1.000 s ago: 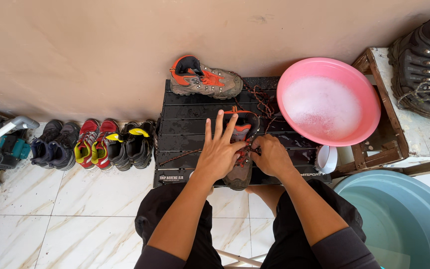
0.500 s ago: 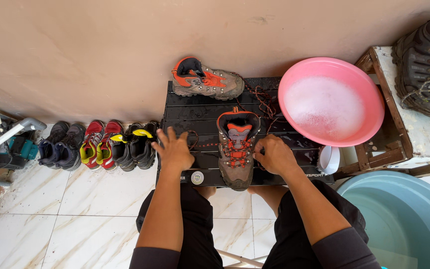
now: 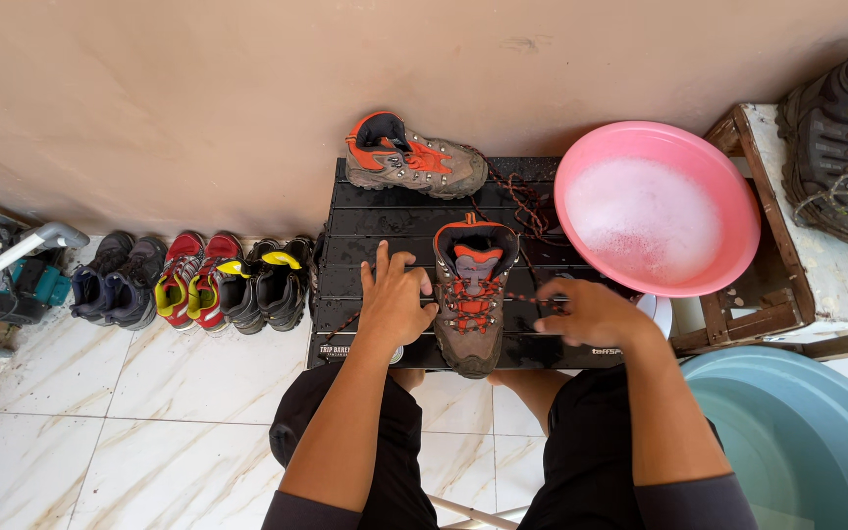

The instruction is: The person sits on the floor and threads a new orange lace through the eyelets of a brown hiking boot. They pull the lace through each eyelet from the bottom up, adjusting the tension as they go.

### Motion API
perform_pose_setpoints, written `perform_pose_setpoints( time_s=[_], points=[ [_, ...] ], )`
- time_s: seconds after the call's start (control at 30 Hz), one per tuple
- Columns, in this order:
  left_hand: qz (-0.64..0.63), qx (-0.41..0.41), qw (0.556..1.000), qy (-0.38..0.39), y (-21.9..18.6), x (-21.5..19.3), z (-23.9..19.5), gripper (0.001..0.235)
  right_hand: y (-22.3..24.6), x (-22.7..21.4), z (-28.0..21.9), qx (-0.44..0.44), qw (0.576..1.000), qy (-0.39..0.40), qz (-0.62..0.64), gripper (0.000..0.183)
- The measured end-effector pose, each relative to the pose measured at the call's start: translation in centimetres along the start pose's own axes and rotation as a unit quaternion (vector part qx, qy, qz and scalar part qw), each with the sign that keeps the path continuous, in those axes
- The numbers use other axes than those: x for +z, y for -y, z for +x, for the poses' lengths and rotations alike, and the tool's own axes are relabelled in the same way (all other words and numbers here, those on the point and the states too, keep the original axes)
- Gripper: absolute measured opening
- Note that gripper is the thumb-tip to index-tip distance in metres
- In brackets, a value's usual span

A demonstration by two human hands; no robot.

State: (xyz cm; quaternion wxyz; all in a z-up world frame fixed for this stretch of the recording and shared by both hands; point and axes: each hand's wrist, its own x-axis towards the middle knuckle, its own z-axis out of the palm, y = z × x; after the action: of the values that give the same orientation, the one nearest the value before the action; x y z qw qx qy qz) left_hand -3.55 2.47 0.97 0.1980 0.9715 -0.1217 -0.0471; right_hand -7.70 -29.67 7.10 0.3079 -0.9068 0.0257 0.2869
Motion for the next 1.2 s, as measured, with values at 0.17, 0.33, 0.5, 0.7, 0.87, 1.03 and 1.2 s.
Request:
perform_pose_setpoints(
  time_s=[0.17,0.33,0.5,0.7,0.87,1.03,1.2],
  points=[
    [-0.027,-0.014,1.0,-0.006,0.8,0.3,0.5,0.019,-3.3,-0.6,-0.1,0.093,0.994,-0.01,-0.058,0.082],
    [-0.045,-0.019,0.999,0.004,0.9,0.5,0.6,0.021,-3.1,1.2,1.3,0.014,0.995,-0.059,-0.083,0.08],
    [-0.089,-0.001,0.995,-0.051,1.3,1.0,0.7,0.011,0.3,5.0,4.5,-0.188,0.95,-0.243,-0.052,0.026],
    [-0.088,0.13,0.973,-0.169,-1.5,-1.9,-0.5,0.048,1.8,8.8,6.3,-0.181,0.889,-0.364,-0.212,0.022],
    [-0.075,0.104,0.976,-0.177,-1.1,-0.7,0.6,0.02,1.7,9.2,6.9,-0.213,0.856,-0.393,-0.259,0.019],
    [-0.074,0.071,0.97,-0.22,0.6,0.8,2.5,0.012,0.3,8.7,7.6,-0.211,0.859,-0.417,-0.208,0.014],
    [-0.109,0.106,0.972,-0.181,1.0,-0.4,2.3,0.01,-5.1,7.9,9.2,-0.007,0.93,-0.328,-0.168,0.019]
  ],
)
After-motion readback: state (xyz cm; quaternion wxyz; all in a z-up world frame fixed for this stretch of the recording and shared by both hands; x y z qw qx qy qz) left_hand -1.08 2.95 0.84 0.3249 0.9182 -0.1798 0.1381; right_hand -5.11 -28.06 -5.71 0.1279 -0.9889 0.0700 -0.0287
